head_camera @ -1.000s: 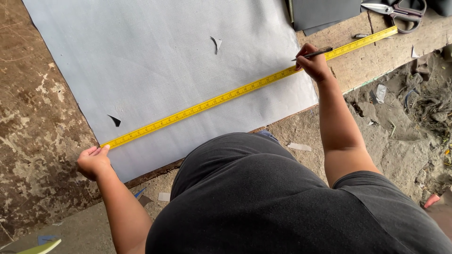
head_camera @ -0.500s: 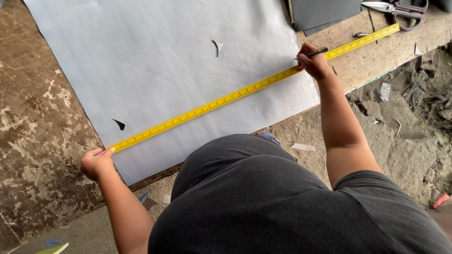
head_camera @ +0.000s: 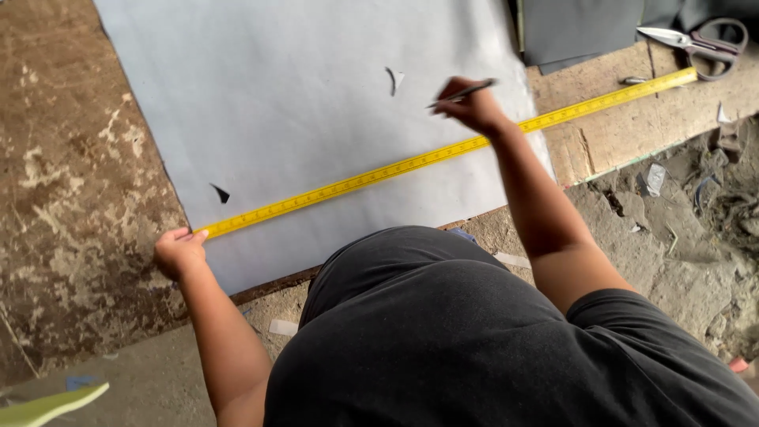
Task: The person measures and marks a large sheet of gray fabric using a yellow ruler and a pen. They then use scissors to cut the fabric along the marked lines, separating a rectangular piece from the main sheet.
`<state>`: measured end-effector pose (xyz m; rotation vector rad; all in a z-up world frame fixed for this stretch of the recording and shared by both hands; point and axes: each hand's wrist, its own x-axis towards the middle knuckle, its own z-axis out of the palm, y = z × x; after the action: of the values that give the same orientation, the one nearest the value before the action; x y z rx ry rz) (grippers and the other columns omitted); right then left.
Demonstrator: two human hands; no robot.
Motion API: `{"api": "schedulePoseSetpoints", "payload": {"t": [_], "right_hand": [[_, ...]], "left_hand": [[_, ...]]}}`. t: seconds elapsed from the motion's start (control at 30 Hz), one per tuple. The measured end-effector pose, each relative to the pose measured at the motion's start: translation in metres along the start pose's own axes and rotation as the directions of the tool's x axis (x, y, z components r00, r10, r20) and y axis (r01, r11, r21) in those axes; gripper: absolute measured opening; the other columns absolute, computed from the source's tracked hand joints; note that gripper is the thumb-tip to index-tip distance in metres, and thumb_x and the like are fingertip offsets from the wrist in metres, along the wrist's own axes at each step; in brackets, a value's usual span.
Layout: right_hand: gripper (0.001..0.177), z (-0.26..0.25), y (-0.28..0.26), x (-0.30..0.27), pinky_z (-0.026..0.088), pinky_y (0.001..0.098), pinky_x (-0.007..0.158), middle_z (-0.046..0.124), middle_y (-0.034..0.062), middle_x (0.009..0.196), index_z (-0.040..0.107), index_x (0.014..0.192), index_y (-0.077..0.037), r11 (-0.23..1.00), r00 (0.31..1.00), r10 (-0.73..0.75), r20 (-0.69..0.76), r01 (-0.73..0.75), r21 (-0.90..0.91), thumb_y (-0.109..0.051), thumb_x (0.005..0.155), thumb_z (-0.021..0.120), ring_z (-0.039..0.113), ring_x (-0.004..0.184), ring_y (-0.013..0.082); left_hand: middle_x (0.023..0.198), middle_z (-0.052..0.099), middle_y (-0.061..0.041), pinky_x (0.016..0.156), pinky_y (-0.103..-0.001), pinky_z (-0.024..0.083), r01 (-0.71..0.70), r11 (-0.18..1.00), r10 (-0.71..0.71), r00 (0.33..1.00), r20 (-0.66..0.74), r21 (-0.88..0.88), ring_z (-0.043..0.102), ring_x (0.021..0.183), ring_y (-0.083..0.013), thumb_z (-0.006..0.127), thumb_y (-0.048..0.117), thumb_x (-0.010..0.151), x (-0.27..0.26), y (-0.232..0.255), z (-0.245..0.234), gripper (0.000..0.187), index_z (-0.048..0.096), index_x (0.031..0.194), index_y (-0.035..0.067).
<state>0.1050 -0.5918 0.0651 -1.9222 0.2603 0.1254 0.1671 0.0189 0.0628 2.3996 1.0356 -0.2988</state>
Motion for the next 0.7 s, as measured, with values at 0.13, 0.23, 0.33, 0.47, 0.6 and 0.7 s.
{"api": "schedulePoseSetpoints", "payload": {"t": [0.13, 0.23, 0.33, 0.47, 0.6, 0.7], "right_hand": [[0.009, 0.093, -0.058, 0.056, 0.059, 0.0251, 0.064, 0.077, 0.0071, 0.086, 0.069, 0.101, -0.010, 0.998, 0.979, -0.035, 0.202, 0.046, -0.051, -0.012, 0.095, 0.075, 0.074, 0.076, 0.0119], [0.006, 0.133, -0.081, 0.091, 0.059, 0.0227, 0.068, 0.075, 0.0057, 0.085, 0.066, 0.095, -0.009, 0.999, 0.980, -0.008, 0.201, 0.001, 0.033, -0.008, 0.089, 0.067, 0.070, 0.078, 0.0109], [0.003, 0.147, -0.082, 0.109, 0.047, 0.0250, 0.060, 0.075, 0.0004, 0.084, 0.066, 0.092, -0.014, 0.987, 0.941, 0.103, 0.322, -0.057, -0.147, -0.015, 0.092, 0.063, 0.063, 0.075, 0.0091], [0.004, 0.147, -0.062, 0.115, 0.048, 0.0279, 0.066, 0.071, -0.0014, 0.072, 0.066, 0.085, -0.017, 0.976, 0.974, 0.046, 0.220, 0.003, -0.218, -0.016, 0.081, 0.064, 0.065, 0.069, 0.0119], [0.009, 0.135, -0.048, 0.123, 0.055, 0.0319, 0.072, 0.073, -0.0010, 0.071, 0.071, 0.091, -0.018, 0.952, 0.983, -0.006, 0.185, 0.062, -0.300, -0.016, 0.085, 0.064, 0.073, 0.068, 0.0176], [0.010, 0.130, -0.039, 0.126, 0.055, 0.0376, 0.077, 0.074, -0.0015, 0.074, 0.069, 0.095, -0.020, 0.941, 0.988, 0.011, 0.155, 0.042, -0.337, -0.022, 0.085, 0.065, 0.073, 0.075, 0.0226]], "left_hand": [[0.104, 0.077, -0.010, 0.081, -0.045, 0.061, 0.034, 0.996, -0.035, 0.999, 0.013, 0.086, 0.074, 0.089, -0.0334, 0.090, 0.012, 0.077, 0.011, 0.001, 0.001, 0.036, 0.077, 0.111, 0.016], [0.104, 0.077, -0.013, 0.080, -0.045, 0.062, 0.040, 0.992, -0.044, 0.999, 0.032, 0.121, 0.073, 0.094, -0.0349, 0.089, 0.012, 0.079, 0.014, 0.002, 0.001, 0.036, 0.076, 0.112, 0.014], [0.099, 0.078, -0.005, 0.079, -0.044, 0.059, 0.040, 0.994, -0.046, 0.997, 0.060, 0.097, 0.074, 0.091, -0.0290, 0.089, 0.014, 0.079, 0.014, -0.002, -0.001, 0.036, 0.074, 0.112, 0.015], [0.098, 0.077, 0.006, 0.076, -0.038, 0.058, -0.029, 0.995, 0.024, 0.999, 0.042, 0.101, 0.074, 0.089, -0.0212, 0.091, 0.024, 0.076, 0.026, -0.026, 0.009, 0.038, 0.075, 0.110, 0.019], [0.095, 0.077, 0.013, 0.082, -0.035, 0.057, -0.098, 0.986, 0.093, 0.995, 0.043, 0.136, 0.074, 0.094, -0.0178, 0.093, 0.030, 0.074, 0.037, -0.036, 0.017, 0.042, 0.076, 0.112, 0.022], [0.093, 0.077, 0.013, 0.081, -0.034, 0.057, -0.092, 0.979, 0.078, 0.994, 0.078, 0.183, 0.075, 0.095, -0.0181, 0.093, 0.030, 0.073, 0.043, -0.037, 0.015, 0.044, 0.076, 0.113, 0.022]]}}
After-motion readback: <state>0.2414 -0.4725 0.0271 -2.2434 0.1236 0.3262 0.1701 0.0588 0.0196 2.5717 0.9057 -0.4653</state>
